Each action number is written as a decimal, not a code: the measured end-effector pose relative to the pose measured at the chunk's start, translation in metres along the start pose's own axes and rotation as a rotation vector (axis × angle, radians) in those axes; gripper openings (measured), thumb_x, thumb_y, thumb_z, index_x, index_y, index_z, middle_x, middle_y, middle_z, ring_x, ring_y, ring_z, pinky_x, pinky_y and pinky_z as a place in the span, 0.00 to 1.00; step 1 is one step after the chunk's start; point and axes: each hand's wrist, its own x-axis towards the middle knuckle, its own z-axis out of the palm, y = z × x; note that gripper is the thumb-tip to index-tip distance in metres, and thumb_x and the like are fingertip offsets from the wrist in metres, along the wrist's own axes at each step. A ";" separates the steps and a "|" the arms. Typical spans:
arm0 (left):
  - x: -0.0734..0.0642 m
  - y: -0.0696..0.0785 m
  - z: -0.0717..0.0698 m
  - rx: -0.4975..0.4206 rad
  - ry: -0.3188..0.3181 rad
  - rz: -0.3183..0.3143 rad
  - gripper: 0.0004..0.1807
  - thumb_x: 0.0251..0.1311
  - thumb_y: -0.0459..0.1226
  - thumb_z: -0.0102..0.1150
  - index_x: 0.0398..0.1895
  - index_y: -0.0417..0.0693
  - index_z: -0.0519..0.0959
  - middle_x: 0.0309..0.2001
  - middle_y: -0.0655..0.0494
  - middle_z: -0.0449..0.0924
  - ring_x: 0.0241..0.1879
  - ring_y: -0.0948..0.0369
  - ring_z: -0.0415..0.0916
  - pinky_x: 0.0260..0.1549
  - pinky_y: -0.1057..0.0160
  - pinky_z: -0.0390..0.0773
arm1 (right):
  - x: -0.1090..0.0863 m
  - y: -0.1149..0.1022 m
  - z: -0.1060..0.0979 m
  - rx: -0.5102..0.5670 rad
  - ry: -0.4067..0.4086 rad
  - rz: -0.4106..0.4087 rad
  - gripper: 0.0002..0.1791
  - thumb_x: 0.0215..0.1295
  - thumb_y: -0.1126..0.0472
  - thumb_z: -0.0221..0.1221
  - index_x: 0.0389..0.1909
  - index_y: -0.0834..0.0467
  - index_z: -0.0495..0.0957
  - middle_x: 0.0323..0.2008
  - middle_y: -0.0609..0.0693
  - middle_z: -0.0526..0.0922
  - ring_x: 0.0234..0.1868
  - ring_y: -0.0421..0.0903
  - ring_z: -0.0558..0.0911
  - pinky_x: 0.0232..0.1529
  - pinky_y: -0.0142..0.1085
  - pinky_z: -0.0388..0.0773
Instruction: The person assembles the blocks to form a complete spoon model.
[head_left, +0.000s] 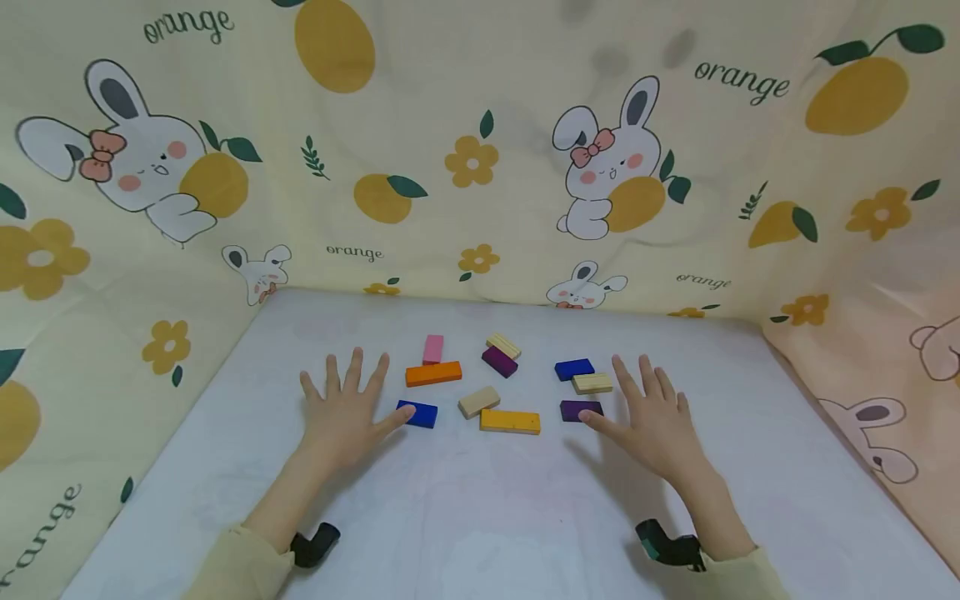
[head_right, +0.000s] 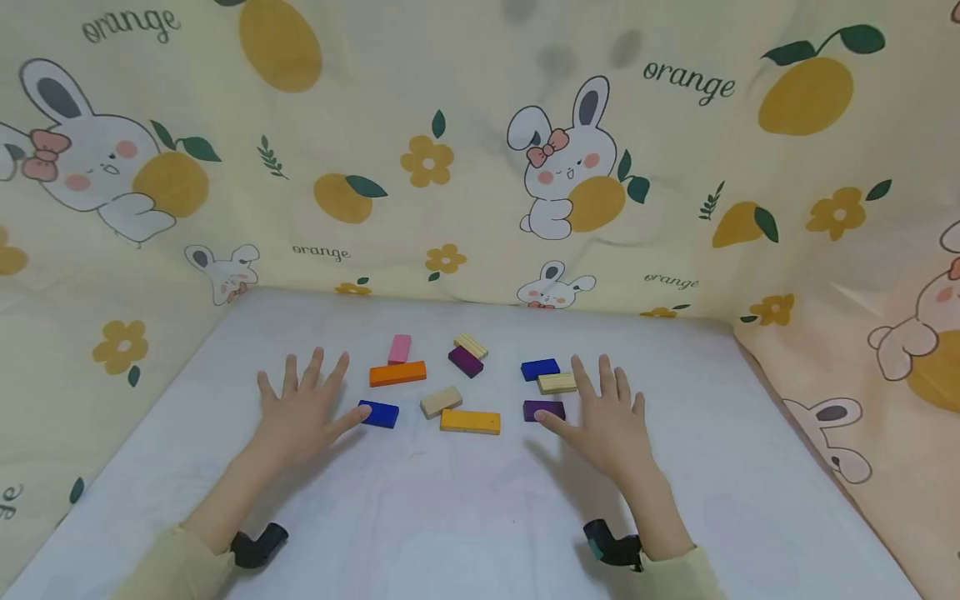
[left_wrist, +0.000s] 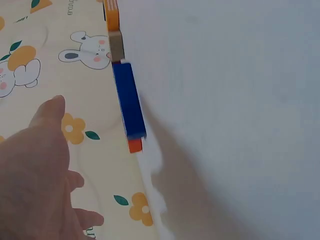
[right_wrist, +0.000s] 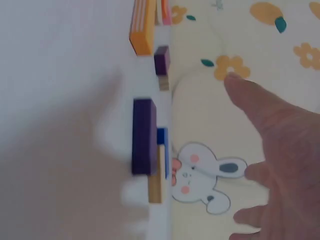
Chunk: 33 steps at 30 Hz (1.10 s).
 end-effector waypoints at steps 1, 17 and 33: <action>-0.001 0.002 0.001 -0.002 0.007 0.006 0.54 0.58 0.75 0.39 0.79 0.51 0.50 0.75 0.33 0.43 0.70 0.27 0.36 0.56 0.22 0.28 | 0.000 -0.002 0.001 0.014 0.018 -0.015 0.60 0.55 0.22 0.53 0.78 0.55 0.47 0.74 0.71 0.42 0.70 0.76 0.45 0.60 0.74 0.42; 0.006 0.044 0.000 -0.476 0.051 0.193 0.47 0.57 0.61 0.64 0.76 0.54 0.60 0.74 0.48 0.54 0.71 0.47 0.49 0.63 0.38 0.58 | -0.007 -0.047 0.039 0.643 0.084 -0.039 0.33 0.56 0.55 0.72 0.63 0.53 0.75 0.63 0.53 0.73 0.60 0.57 0.72 0.56 0.53 0.74; 0.039 0.072 0.026 -0.844 -0.008 0.192 0.37 0.49 0.41 0.77 0.65 0.46 0.74 0.54 0.51 0.80 0.52 0.51 0.73 0.51 0.53 0.74 | 0.006 -0.056 0.058 0.933 -0.002 0.212 0.24 0.56 0.67 0.70 0.56 0.59 0.79 0.52 0.54 0.82 0.47 0.51 0.78 0.49 0.40 0.79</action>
